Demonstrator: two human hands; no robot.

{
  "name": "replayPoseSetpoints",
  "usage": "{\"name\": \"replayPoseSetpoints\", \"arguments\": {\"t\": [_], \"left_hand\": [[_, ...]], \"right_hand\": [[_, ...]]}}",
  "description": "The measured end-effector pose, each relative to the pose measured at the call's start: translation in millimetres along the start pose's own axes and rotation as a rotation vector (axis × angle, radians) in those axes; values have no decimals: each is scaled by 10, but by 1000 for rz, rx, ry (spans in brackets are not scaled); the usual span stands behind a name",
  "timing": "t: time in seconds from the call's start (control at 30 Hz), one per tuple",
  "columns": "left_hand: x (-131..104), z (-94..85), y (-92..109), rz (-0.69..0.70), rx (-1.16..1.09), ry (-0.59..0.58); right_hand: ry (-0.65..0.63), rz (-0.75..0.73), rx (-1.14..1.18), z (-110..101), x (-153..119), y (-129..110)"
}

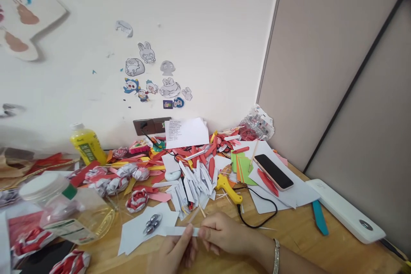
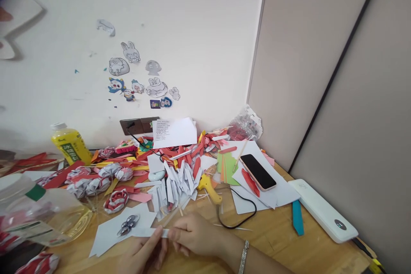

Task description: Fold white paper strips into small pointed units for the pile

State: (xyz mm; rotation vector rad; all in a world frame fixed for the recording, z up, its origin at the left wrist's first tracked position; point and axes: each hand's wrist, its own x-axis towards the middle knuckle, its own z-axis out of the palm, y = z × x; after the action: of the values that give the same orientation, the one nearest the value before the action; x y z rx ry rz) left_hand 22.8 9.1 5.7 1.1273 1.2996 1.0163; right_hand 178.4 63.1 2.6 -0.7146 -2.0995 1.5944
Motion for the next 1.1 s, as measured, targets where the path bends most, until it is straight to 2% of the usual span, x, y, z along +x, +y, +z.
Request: {"name": "replayPoseSetpoints", "arguments": {"t": [0.1, 0.2, 0.27, 0.33, 0.47, 0.53, 0.7, 0.87, 1.1], "left_hand": [[14, 39, -29, -18, 62, -9], [-9, 69, -64, -4, 147, -46], [-45, 80, -81, 29, 220, -98], [-83, 84, -89, 67, 302, -154], [-113, 74, -92, 190, 445, -210], [-90, 68, -106, 285, 463, -239], [20, 62, -187, 464, 465, -323], [57, 54, -240, 474, 462, -328], [54, 65, -224, 474, 431, -353]], "right_hand": [[5, 11, 9, 29, 2, 19], [126, -32, -52, -42, 14, 13], [242, -64, -180, -111, 49, -37], [289, -115, -357, -150, 128, -126], [138, -280, -690, -45, 473, -315], [88, -296, -807, 71, 718, -349], [58, -237, -806, 292, 1201, -226], [69, -215, -810, 315, 1248, -102], [97, -146, -852, 345, 1217, -134]]}}
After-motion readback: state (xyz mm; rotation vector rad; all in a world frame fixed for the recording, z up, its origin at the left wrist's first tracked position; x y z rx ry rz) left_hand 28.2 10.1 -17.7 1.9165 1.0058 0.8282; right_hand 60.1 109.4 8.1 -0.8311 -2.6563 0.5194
